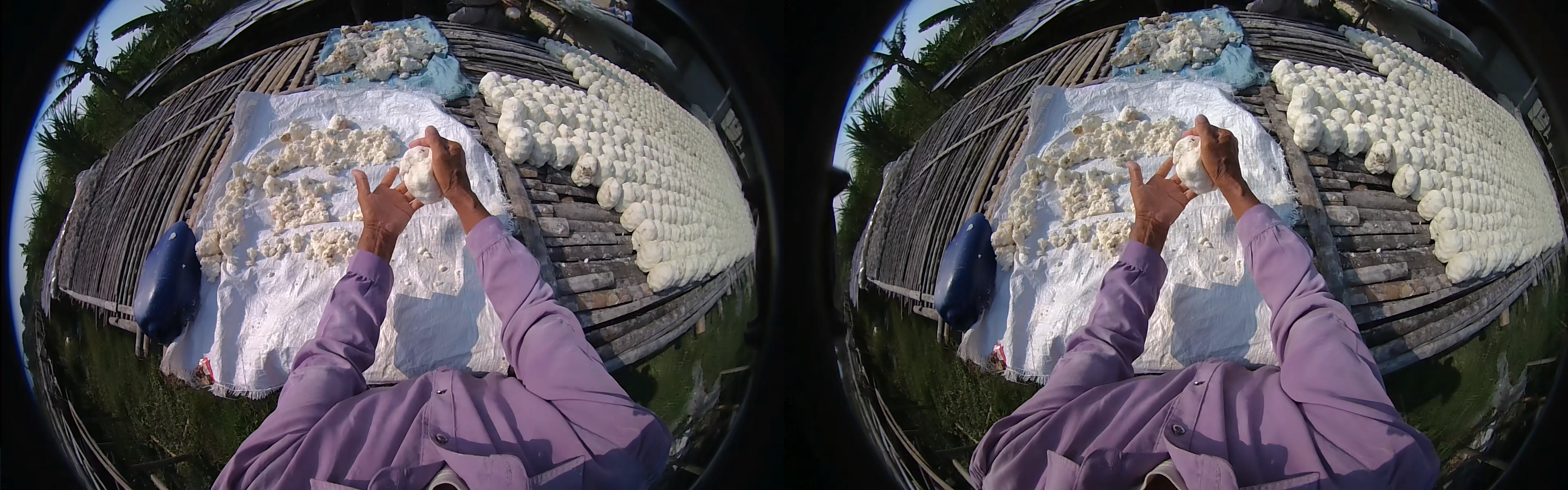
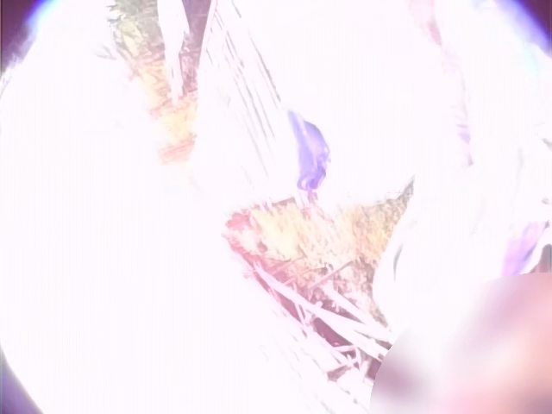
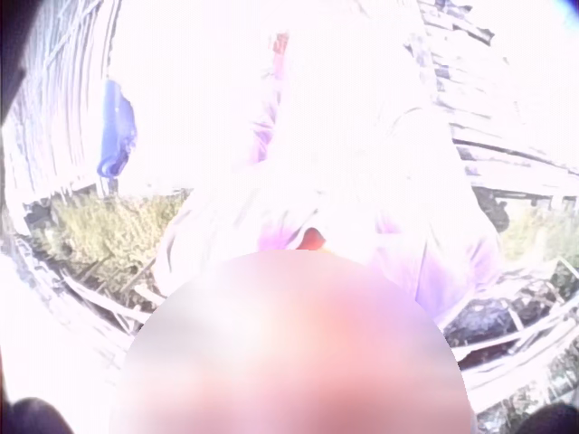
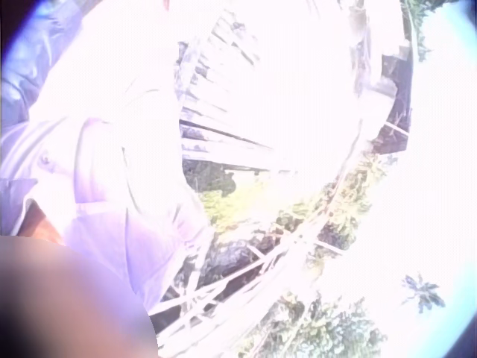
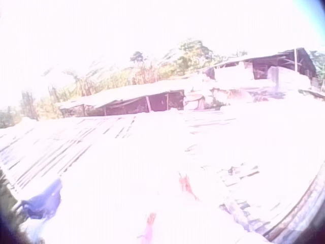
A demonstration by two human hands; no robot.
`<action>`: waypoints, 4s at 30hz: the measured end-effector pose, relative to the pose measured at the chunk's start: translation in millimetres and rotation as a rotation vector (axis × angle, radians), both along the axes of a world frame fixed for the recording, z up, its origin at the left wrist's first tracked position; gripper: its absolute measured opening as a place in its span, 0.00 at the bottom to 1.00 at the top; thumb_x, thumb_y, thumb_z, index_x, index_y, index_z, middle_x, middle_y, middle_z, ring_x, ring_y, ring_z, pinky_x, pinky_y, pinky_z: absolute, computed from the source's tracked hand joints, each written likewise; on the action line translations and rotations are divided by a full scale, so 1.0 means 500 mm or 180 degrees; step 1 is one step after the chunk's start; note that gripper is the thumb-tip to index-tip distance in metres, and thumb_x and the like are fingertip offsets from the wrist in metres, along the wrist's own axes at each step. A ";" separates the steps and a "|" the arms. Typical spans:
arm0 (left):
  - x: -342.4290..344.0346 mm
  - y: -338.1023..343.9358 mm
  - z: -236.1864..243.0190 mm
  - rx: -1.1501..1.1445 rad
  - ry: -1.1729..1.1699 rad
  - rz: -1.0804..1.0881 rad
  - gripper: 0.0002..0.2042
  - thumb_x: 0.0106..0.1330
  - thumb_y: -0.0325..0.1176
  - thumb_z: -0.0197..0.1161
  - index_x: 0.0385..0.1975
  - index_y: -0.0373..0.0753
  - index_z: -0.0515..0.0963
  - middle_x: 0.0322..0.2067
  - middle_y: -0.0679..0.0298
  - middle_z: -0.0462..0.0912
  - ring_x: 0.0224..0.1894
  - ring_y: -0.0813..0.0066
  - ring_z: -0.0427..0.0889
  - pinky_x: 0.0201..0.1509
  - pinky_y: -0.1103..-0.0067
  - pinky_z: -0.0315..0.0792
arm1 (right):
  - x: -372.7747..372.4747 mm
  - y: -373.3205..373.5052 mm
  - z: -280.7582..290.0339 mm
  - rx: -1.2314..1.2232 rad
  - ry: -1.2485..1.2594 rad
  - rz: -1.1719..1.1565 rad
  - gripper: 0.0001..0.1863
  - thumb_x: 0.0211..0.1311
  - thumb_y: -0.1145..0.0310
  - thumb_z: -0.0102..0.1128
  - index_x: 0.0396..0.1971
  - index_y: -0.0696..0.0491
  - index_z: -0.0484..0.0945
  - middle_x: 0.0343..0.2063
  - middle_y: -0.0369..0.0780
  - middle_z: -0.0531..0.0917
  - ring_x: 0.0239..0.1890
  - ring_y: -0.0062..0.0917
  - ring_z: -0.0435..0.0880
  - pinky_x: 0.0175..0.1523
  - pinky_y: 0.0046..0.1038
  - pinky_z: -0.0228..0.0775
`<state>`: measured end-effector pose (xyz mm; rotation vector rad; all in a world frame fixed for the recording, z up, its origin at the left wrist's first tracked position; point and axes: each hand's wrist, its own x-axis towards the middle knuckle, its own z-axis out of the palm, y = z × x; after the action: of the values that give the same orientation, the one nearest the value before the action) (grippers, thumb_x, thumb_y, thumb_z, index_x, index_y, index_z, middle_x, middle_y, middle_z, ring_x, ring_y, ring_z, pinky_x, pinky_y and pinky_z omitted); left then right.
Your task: The person repeatedly scoops portions of white dough from a large pile on a white sack, rolls them into uniform balls between both hands, and places them in neat rows on a bamboo rack. The process continues throughout the clip with consistent hand motions and growing rows of shaped dough.
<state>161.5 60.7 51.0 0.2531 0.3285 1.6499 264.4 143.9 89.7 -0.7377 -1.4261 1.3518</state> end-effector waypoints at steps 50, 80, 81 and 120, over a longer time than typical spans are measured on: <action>0.469 0.134 -0.046 -0.0304 0.0599 -0.0481 0.58 0.53 0.82 0.54 0.72 0.37 0.55 0.67 0.46 0.66 0.67 0.46 0.68 0.70 0.45 0.60 | 0.533 0.044 -0.028 0.0960 -0.0861 -0.0963 0.44 0.77 0.35 0.24 0.57 0.59 0.79 0.53 0.49 0.83 0.63 0.37 0.77 0.68 0.35 0.63; 0.517 0.144 -0.049 -0.0062 0.0778 -0.0695 0.54 0.59 0.80 0.48 0.70 0.35 0.61 0.65 0.54 0.71 0.63 0.57 0.74 0.68 0.56 0.66 | 0.582 0.056 -0.029 0.0416 -0.0752 -0.1125 0.41 0.75 0.34 0.33 0.52 0.58 0.82 0.48 0.51 0.85 0.51 0.40 0.84 0.57 0.37 0.73; 0.516 0.152 -0.053 0.0150 0.0884 -0.0696 0.53 0.59 0.80 0.48 0.70 0.35 0.61 0.64 0.54 0.71 0.63 0.57 0.74 0.68 0.56 0.66 | 0.584 0.053 -0.025 0.0640 -0.0963 -0.0857 0.40 0.77 0.36 0.32 0.55 0.59 0.80 0.51 0.50 0.85 0.54 0.37 0.84 0.59 0.35 0.72; 0.510 0.051 -0.016 -0.0372 0.2022 -0.0554 0.41 0.72 0.64 0.50 0.74 0.36 0.56 0.71 0.47 0.62 0.73 0.52 0.62 0.77 0.60 0.52 | 0.866 0.239 -0.210 -0.0522 0.0593 -0.1507 0.53 0.49 0.58 0.80 0.72 0.49 0.55 0.59 0.49 0.74 0.49 0.37 0.85 0.35 0.33 0.87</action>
<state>416.5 86.1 43.3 0.6995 0.8529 1.3403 697.2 263.2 -15.4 -0.9596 -0.9256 1.1354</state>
